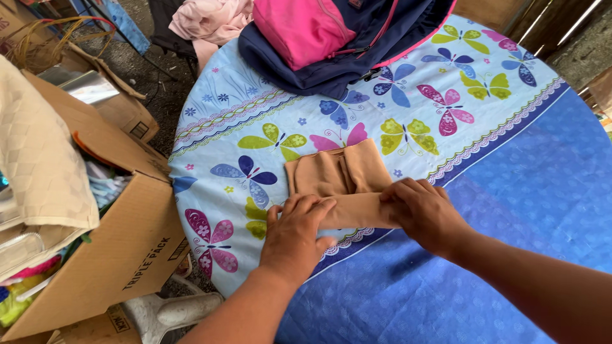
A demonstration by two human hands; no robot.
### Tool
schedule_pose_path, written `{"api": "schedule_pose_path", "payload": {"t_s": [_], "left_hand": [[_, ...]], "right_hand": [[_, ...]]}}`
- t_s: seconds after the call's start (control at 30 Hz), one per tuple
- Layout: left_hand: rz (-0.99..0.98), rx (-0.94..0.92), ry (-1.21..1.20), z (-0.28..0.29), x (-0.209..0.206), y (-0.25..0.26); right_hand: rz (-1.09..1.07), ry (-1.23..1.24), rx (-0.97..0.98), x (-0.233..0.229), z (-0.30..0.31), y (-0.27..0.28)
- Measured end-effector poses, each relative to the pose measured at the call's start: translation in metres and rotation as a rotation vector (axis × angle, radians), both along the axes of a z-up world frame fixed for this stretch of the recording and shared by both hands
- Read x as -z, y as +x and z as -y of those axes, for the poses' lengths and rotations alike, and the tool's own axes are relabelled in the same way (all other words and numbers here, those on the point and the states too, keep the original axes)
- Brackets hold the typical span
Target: The person places toiletries, a hairbrush, and two watches into a pink pouch attached to a blue backpack, then zips the pouch closed. The person then folds a pair of beige shorts and a yellow shirt on the table.
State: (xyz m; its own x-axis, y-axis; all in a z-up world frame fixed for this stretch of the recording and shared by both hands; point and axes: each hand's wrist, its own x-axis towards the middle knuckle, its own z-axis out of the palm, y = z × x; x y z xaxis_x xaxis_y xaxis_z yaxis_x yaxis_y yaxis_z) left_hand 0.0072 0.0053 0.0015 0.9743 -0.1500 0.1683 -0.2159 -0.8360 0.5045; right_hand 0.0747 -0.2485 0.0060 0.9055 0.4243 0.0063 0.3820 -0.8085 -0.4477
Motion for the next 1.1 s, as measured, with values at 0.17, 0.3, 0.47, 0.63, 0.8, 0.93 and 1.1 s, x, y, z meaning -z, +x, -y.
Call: {"api": "schedule_pose_path", "payload": {"t_s": [0.17,0.3,0.47,0.63,0.8,0.93,1.1], "left_hand": [[0.028,0.039,-0.051,-0.017,0.006,0.007],[-0.137,0.000,-0.082,-0.027,0.007,0.006],[-0.112,-0.082,-0.146,-0.029,0.006,-0.001],[-0.152,-0.152,-0.201,-0.020,0.010,-0.001],[-0.037,-0.144,-0.159,-0.019,0.018,-0.010],[-0.032,-0.294,-0.187,-0.007,0.025,-0.009],[-0.100,-0.522,-0.200,0.008,0.037,0.020]], "right_hand": [[-0.041,-0.065,-0.099,-0.010,0.017,-0.006],[-0.077,-0.070,-0.105,-0.011,0.024,0.001],[-0.038,-0.012,-0.089,-0.008,0.024,0.005],[-0.179,-0.088,-0.054,-0.015,0.023,0.025],[-0.273,-0.112,-0.152,-0.021,0.027,0.041],[-0.440,-0.144,-0.108,-0.013,0.031,0.054],[-0.502,-0.087,-0.027,0.006,0.021,0.085]]}}
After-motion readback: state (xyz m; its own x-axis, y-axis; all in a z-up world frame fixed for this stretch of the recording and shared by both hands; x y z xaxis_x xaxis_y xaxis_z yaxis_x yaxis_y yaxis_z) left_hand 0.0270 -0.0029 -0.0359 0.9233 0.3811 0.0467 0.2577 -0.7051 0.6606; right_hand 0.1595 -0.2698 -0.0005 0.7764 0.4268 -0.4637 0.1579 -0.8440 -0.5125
